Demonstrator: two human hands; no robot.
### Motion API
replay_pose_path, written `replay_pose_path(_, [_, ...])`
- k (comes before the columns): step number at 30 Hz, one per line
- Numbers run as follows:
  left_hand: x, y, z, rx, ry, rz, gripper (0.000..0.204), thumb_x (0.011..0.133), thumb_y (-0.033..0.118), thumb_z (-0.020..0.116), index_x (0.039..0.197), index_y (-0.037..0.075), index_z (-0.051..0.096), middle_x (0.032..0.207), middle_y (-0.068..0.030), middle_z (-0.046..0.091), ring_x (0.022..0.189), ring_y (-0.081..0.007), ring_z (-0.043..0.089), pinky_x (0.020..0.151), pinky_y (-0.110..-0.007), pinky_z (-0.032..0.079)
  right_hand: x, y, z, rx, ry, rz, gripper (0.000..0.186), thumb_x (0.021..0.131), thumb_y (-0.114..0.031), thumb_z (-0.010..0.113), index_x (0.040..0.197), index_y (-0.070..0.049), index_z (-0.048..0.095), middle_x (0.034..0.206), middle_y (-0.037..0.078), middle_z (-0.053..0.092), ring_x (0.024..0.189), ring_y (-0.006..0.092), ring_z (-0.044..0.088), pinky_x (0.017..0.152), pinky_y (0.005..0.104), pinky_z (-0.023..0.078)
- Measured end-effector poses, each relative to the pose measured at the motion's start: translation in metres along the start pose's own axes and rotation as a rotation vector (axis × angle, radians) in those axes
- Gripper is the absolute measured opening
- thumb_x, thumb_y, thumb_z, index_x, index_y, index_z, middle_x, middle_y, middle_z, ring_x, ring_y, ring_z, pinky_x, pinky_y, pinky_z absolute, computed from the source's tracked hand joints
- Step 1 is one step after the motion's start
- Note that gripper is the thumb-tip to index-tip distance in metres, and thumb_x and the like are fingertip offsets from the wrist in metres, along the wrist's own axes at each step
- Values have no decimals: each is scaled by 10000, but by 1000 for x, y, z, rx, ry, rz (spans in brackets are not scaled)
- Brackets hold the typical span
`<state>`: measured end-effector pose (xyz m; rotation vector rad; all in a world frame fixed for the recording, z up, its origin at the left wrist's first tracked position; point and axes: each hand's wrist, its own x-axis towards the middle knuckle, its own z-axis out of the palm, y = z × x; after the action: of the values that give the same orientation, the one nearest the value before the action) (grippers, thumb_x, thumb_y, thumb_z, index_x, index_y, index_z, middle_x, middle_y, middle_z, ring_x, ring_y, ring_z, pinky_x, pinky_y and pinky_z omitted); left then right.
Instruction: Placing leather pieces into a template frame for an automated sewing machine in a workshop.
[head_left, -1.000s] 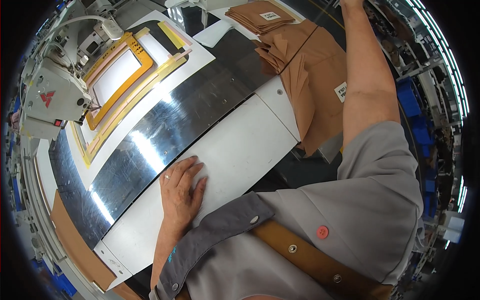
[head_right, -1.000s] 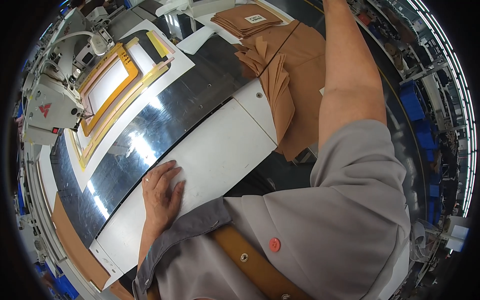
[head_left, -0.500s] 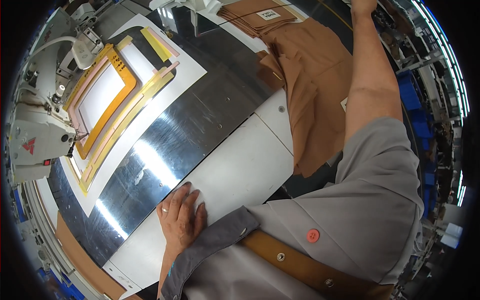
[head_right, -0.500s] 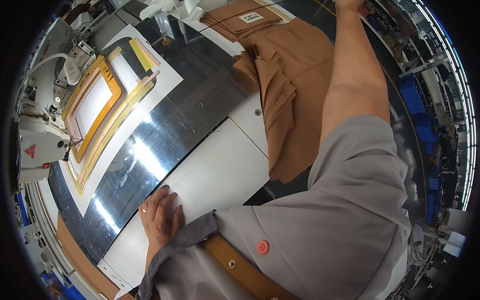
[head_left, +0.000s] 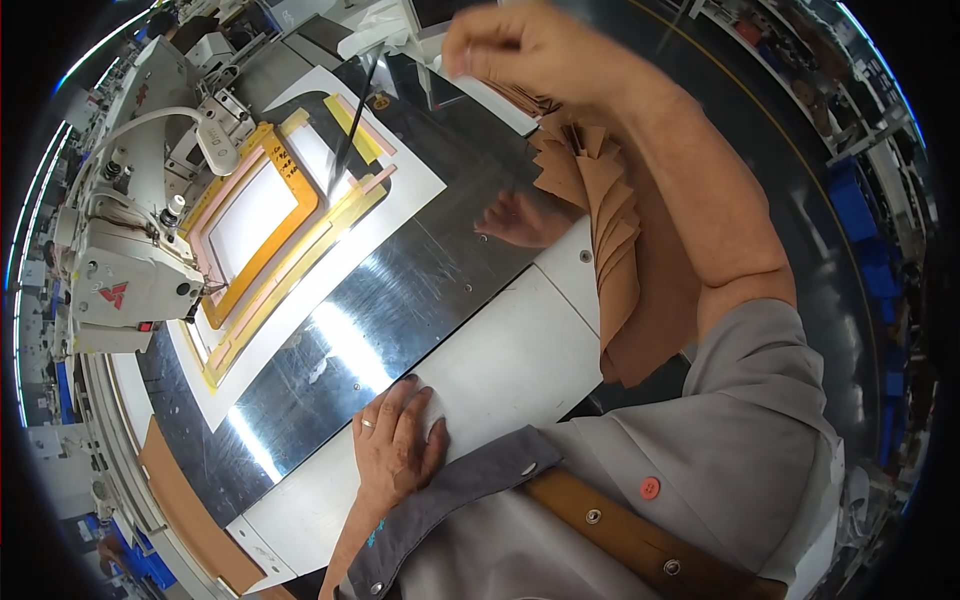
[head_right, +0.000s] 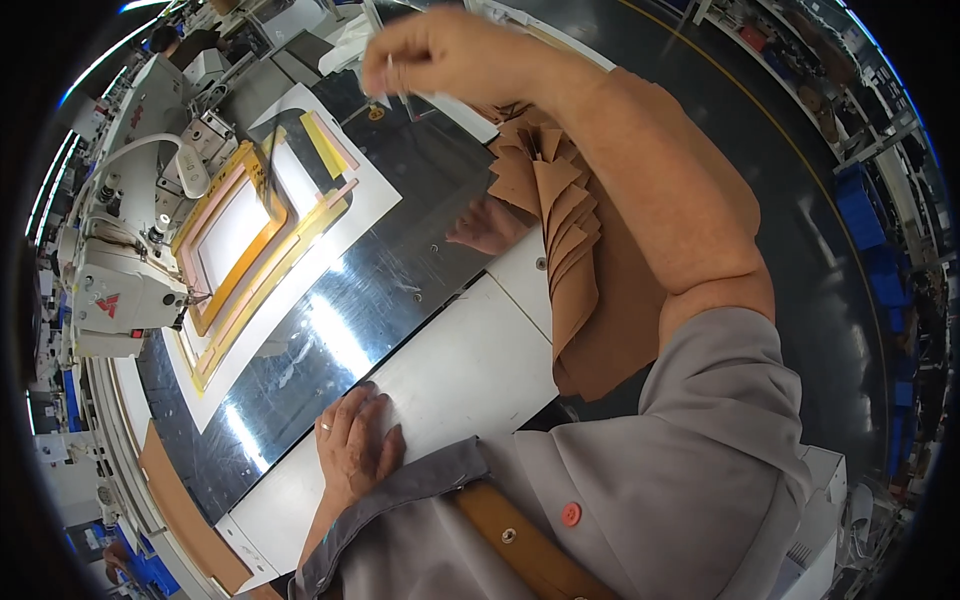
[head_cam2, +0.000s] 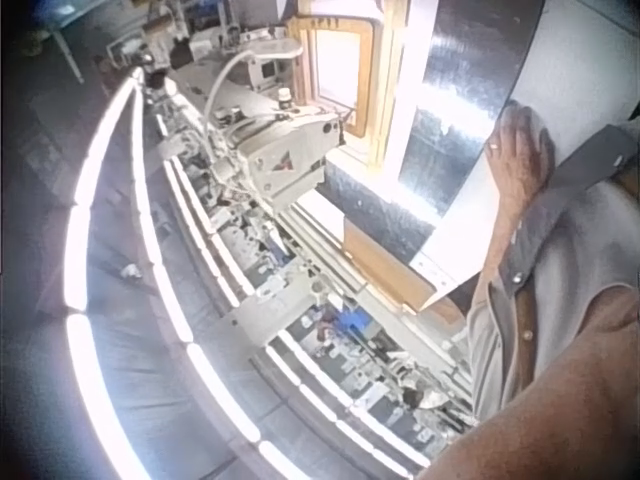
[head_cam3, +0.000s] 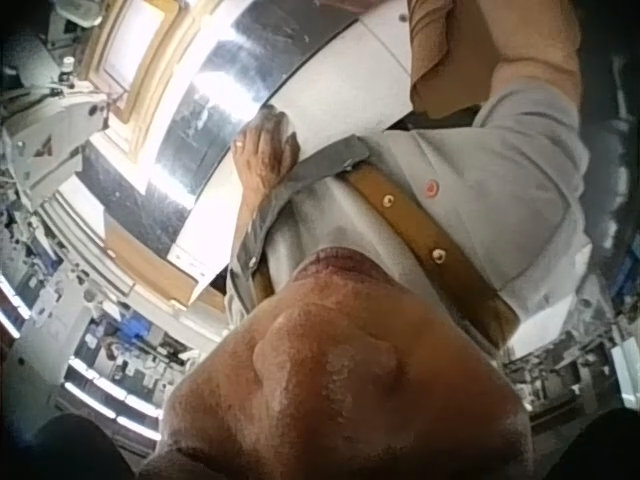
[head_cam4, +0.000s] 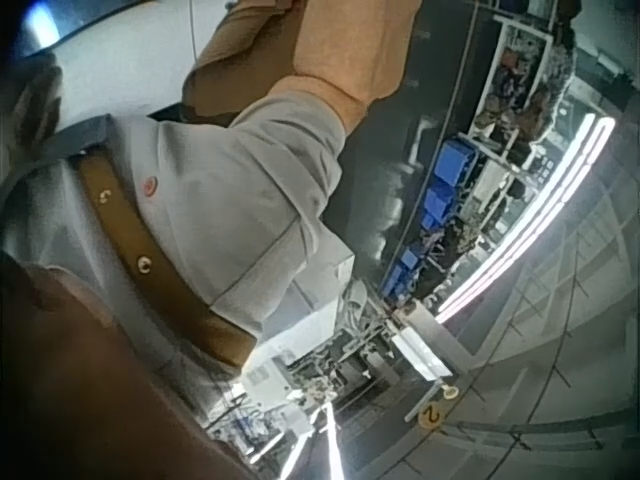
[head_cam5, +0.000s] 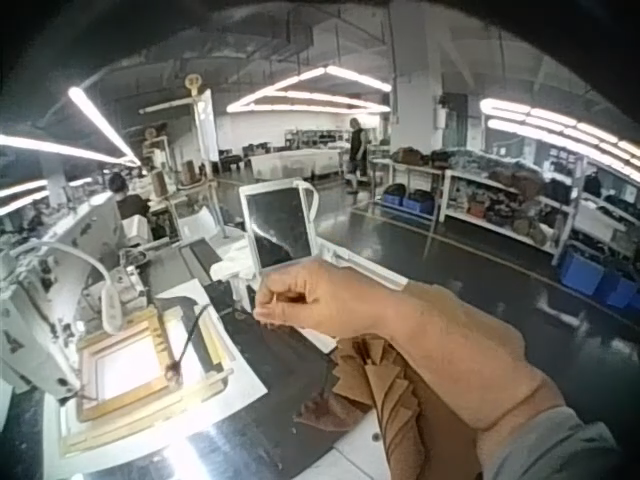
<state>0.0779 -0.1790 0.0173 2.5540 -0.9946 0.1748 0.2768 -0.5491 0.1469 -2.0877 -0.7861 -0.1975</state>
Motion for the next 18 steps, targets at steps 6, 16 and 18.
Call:
replay_pose_path(6, [4, 3, 1, -37, -15, -16, 437, 771, 169, 753, 1186, 70, 656, 1297, -111, 613, 1121, -309, 601, 931, -444, 439, -23, 73, -23, -321, 38, 249, 164, 941, -241, 723, 936, -78, 709, 842, -4, 657, 804, 68, 574, 750, 250, 467])
replay_pose_path(16, [1, 0, -1, -47, -3, -14, 441, 777, 184, 763, 1192, 78, 660, 1295, -108, 619, 1125, -301, 607, 916, -439, 444, 15, 118, -100, -421, 649, 460, 282, 920, -301, 749, 939, -19, 747, 800, 55, 721, 722, 146, 635, 679, 325, 506])
replay_pose_path(18, [3, 0, -2, -14, 9, 11, 438, 792, 196, 775, 1202, 78, 674, 1294, -81, 627, 1103, -249, 619, 890, -393, 459, 16, 122, -105, -502, 579, 436, 298, 920, -320, 744, 940, -22, 748, 807, 69, 728, 728, 157, 648, 683, 332, 509])
